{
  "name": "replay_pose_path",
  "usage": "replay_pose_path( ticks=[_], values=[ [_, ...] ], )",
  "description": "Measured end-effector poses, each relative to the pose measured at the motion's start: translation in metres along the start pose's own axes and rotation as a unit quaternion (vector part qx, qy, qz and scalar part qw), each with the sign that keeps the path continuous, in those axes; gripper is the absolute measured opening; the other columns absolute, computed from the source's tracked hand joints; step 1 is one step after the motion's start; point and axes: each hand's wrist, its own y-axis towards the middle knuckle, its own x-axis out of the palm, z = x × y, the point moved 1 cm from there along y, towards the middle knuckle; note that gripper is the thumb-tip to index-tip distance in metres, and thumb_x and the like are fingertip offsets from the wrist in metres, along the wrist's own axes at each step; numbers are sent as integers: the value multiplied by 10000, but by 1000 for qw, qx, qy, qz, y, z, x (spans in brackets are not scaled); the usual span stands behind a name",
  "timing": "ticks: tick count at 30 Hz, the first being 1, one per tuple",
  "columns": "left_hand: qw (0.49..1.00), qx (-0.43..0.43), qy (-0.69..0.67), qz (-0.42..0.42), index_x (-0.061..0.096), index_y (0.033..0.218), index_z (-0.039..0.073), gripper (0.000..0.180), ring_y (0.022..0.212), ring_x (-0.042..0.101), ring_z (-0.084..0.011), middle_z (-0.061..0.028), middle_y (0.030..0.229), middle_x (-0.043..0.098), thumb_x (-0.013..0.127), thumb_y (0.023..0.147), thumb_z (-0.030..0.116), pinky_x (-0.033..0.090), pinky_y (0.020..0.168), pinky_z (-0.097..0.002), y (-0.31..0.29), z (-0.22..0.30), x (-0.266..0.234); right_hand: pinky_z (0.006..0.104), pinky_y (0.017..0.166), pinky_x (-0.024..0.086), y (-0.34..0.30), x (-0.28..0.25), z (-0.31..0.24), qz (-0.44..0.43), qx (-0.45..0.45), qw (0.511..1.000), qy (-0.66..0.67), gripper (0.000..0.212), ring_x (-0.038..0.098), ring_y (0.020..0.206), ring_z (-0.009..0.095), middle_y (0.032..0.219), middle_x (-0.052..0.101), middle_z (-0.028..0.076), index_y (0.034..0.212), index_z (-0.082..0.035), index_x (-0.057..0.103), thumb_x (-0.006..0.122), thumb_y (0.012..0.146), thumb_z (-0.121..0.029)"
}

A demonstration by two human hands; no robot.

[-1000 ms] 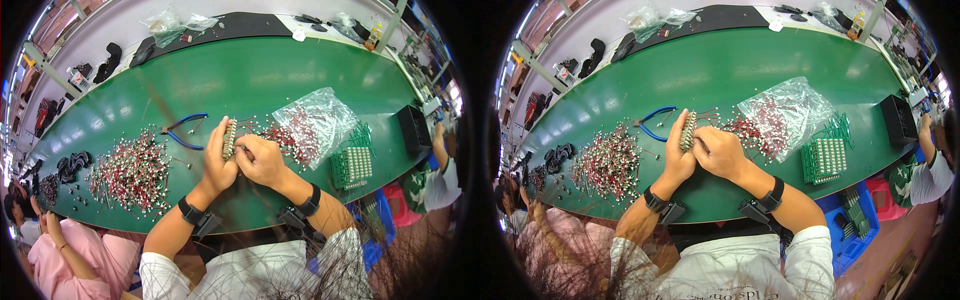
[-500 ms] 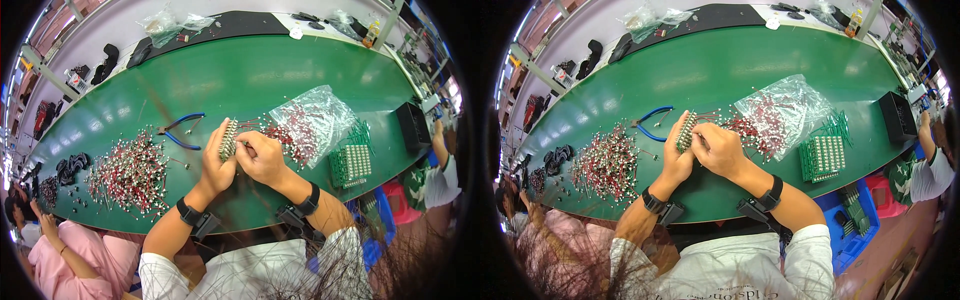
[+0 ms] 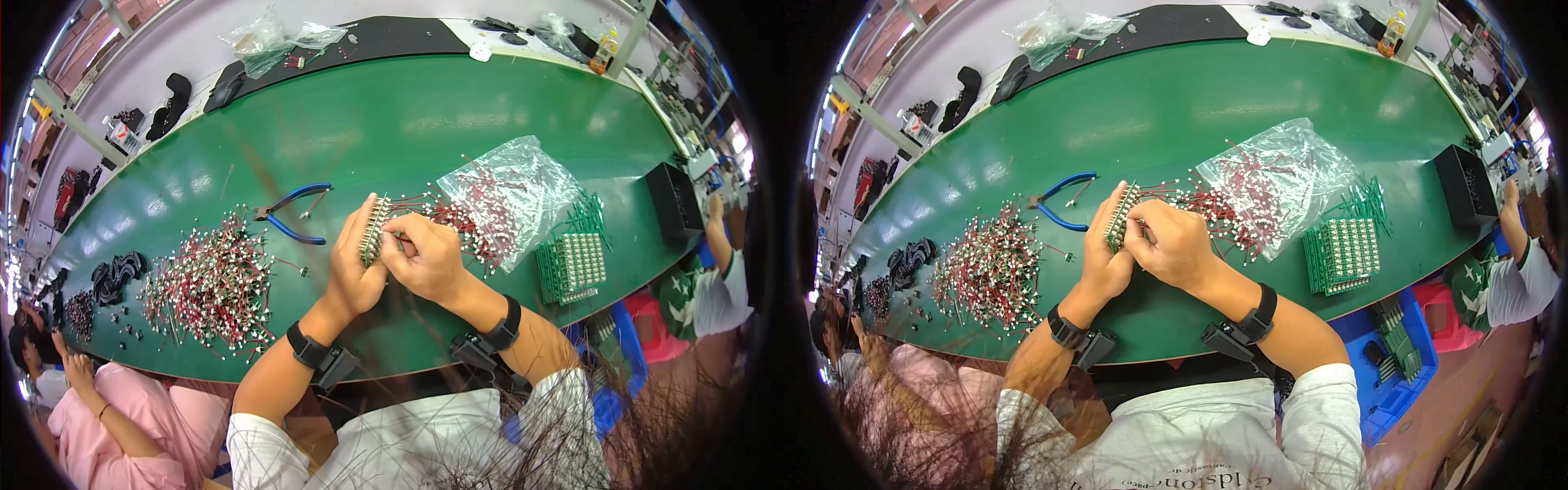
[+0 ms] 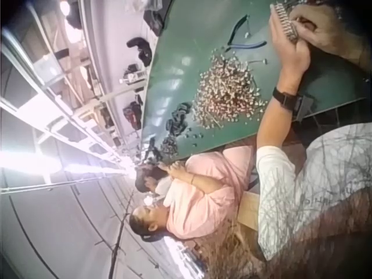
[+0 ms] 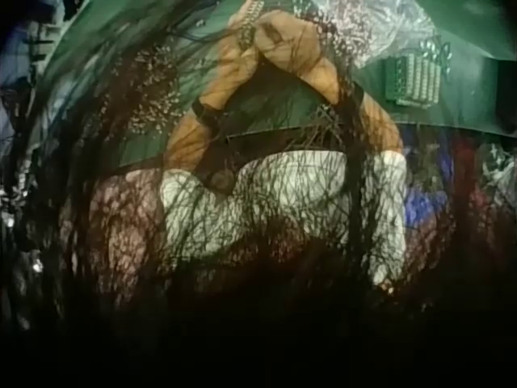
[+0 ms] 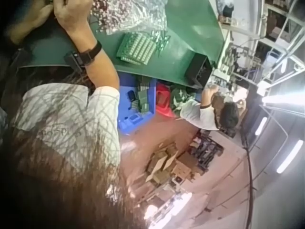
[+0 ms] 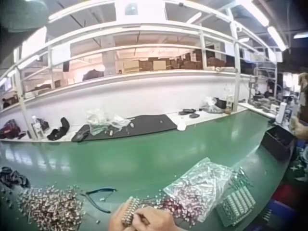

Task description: The person picks up a circuit board and inserts small wires into its ports one at a time. After filling the board, the person sets it down and repeats the process with a new board.

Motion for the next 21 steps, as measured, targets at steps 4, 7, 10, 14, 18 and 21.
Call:
replay_pose_path(
  ticks=[4, 7, 10, 14, 18, 21],
  values=[
    [1000, -2, 0, -1, 404, 1442, -112, 654, 1179, 589, -399, -295, 1316, 545, 553, 810, -31, 451, 1029, -407, -1, 1, 0, 308, 455, 473, -1, 0, -1, 4, -1, 1000, -4, 100, 602, 498, 174, 717, 642, 68, 870, -35, 637, 701, 795, -21],
    [1000, 1, 0, -2, 408, 1440, -113, 653, 1179, 589, -399, -295, 1316, 546, 555, 809, -28, 452, 1029, -408, 0, -1, 0, 309, 453, 473, -1, 0, 0, -1, 9, 1000, -4, 92, 597, 489, 174, 693, 633, 67, 851, -35, 630, 701, 794, -21],
    [1000, -13, -16, -5, 410, 1438, -113, 653, 1173, 591, -400, -295, 1315, 546, 557, 808, -27, 456, 1024, -408, -1, -2, 1, 308, 452, 474, -2, 1, 1, 7, 5, 1000, -10, 87, 593, 483, 176, 673, 625, 67, 839, -36, 626, 699, 795, -20],
    [1000, -4, -16, 0, 412, 1435, -114, 649, 1165, 593, -400, -297, 1312, 547, 558, 809, -26, 459, 1018, -409, -1, -3, 1, 308, 453, 476, -1, 1, 0, 5, 5, 1000, -12, 86, 596, 485, 180, 679, 630, 68, 841, -36, 627, 699, 797, -21],
    [1000, -7, -9, 0, 416, 1430, -115, 642, 1166, 591, -408, -302, 1305, 548, 565, 813, -18, 461, 1017, -410, -1, -2, 0, 309, 462, 488, -1, 2, 1, 5, -5, 1000, -13, 90, 616, 502, 186, 693, 639, 69, 844, -34, 627, 703, 799, -18],
    [1000, -9, 3, -3, 420, 1427, -114, 632, 1170, 589, -416, -304, 1304, 550, 569, 822, -9, 461, 1017, -414, -1, -4, 1, 312, 469, 496, -1, 1, 1, 4, -8, 1000, -12, 95, 629, 515, 191, 705, 643, 73, 846, -30, 626, 705, 797, -12]
  ],
)
